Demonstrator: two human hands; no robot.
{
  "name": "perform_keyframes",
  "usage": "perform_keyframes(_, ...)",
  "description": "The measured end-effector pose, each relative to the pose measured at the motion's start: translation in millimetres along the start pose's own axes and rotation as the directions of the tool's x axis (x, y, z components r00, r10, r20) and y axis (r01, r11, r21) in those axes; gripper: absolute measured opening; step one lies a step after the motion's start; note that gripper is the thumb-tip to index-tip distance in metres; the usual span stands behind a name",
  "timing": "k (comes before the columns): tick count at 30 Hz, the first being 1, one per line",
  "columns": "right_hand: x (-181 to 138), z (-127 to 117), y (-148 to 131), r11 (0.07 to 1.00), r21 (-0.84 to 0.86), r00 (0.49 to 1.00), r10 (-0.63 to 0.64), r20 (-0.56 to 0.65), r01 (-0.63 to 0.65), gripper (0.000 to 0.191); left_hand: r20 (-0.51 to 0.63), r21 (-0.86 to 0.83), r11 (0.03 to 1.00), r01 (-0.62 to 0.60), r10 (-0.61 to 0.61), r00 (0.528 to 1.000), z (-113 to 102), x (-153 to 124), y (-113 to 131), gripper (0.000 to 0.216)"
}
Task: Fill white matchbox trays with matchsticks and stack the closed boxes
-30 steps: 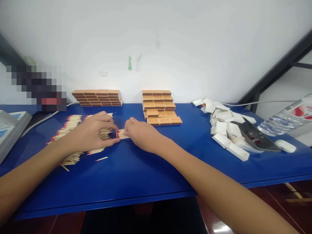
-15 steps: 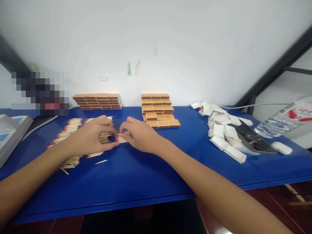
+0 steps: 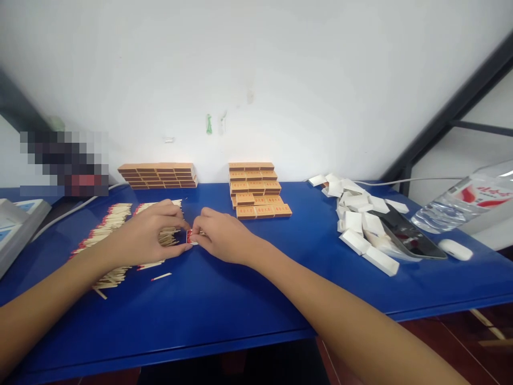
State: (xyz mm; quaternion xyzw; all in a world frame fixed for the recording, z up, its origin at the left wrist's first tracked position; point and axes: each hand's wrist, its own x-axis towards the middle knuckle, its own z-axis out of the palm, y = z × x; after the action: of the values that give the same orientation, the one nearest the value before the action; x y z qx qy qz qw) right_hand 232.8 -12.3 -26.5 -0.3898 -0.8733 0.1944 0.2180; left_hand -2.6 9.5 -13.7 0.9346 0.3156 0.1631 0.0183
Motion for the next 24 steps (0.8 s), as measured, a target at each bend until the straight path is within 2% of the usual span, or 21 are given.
perform_keyframes(10, -3.0, -4.1, 8.9, 0.998, 0.023, 0.998, -0.062, -0.03, 0.062, 0.01, 0.001, -0.006, 1.0, 0.006, -0.006, 1.0, 1.2, -1.1, -2.5, 0.023)
perform_keyframes(15, -0.3, -9.2, 13.3, 0.999, -0.019, 0.976, -0.051, -0.213, 0.048, 0.013, 0.013, -0.006, 1.0, 0.026, -0.025, 1.0, 0.4, -1.8, -0.7, 0.023)
perform_keyframes(17, 0.1, -9.3, 15.4, 0.998, -0.05, 0.968, -0.049, -0.247, 0.038, 0.014, 0.017, -0.005, 0.999, 0.035, -0.035, 0.999, -0.1, -2.2, 1.5, 0.027)
perform_keyframes(21, -2.0, -7.7, 16.8, 0.994, -0.096, 0.98, -0.06, -0.191, 0.042, 0.014, 0.016, -0.013, 0.999, 0.032, -0.032, 0.999, 0.6, -2.3, 5.0, 0.038)
perform_keyframes(24, 5.8, -11.9, 16.2, 0.991, -0.133, 0.981, -0.058, -0.186, 0.033, 0.016, 0.016, -0.028, 0.999, 0.018, -0.017, 1.0, 1.9, -1.5, 5.8, 0.03)
